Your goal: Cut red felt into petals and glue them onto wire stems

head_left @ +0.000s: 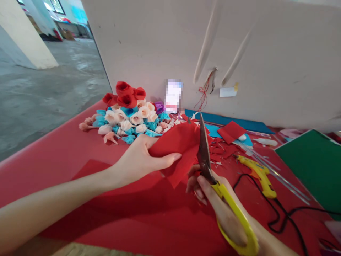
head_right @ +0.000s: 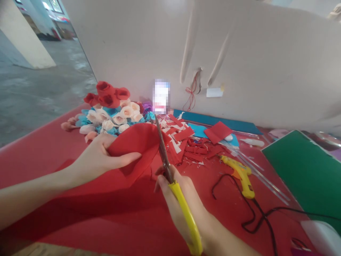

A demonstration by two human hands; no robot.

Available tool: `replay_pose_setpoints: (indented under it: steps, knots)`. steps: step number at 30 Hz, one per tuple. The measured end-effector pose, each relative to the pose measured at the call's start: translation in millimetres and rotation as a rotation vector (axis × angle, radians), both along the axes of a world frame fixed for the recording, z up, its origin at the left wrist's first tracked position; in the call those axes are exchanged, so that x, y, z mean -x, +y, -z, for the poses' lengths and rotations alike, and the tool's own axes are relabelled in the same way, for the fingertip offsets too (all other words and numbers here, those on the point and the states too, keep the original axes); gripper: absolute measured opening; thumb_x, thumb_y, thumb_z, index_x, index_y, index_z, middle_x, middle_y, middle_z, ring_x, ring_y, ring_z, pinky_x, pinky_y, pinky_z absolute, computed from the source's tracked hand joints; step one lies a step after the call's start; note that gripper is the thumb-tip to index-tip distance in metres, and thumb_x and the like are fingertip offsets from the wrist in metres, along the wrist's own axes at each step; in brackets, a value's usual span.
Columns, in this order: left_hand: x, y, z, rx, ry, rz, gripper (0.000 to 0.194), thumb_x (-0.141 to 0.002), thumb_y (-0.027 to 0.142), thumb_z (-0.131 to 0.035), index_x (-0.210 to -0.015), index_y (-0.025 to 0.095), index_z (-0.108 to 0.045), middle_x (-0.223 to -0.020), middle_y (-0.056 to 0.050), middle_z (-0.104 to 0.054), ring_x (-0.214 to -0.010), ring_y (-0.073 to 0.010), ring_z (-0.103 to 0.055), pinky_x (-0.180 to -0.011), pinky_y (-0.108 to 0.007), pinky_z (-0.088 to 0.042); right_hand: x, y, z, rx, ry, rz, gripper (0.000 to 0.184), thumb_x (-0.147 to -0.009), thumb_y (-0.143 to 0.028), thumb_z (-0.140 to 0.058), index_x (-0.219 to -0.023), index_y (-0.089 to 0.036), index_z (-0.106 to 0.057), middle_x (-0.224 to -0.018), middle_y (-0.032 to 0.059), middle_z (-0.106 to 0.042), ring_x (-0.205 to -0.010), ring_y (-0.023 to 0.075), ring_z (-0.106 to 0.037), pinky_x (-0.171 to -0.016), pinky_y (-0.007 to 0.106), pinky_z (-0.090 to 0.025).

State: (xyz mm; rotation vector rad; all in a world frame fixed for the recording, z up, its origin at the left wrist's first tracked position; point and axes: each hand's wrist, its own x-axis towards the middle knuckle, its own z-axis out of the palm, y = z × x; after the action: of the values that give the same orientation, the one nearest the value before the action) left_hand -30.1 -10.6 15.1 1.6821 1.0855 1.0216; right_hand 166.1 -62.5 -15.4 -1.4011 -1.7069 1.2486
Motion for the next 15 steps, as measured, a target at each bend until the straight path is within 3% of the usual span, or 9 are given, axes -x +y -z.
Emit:
replay_pose_setpoints:
  steps: [8,15]
  knots:
    - [3.6,6.4,-8.1,0.241,-0.025,-0.054,0.022,-0.065,0.030,-0.067,-0.050,0.016,-0.059,-0.048,0.005,-0.062,-0.038,-0.0070,-0.054,-0.030,-0.013,-0.040,11.6,-4.8,-0.5,-0.033,0.074,0.157,0.029,-0.086,-0.043,-0.039,-0.085,-0.017,-0.053,-0.054,-0.0015,-0.048,-0.041,0.0074,-0.033,-0.040,0.021,-0.031]
    - [6.2,11.1,-11.4,0.269,-0.193,-0.103,0.009,-0.062,0.024,-0.072,-0.058,0.021,-0.064,-0.032,0.011,-0.049,-0.039,-0.0056,-0.056,-0.037,-0.009,-0.047,12.3,-4.5,-6.9,-0.033,0.040,0.161,0.025,-0.086,-0.040,-0.039,-0.080,-0.018,-0.050,-0.047,-0.0037,-0.047,-0.037,0.0064,-0.033,-0.038,0.019,-0.028]
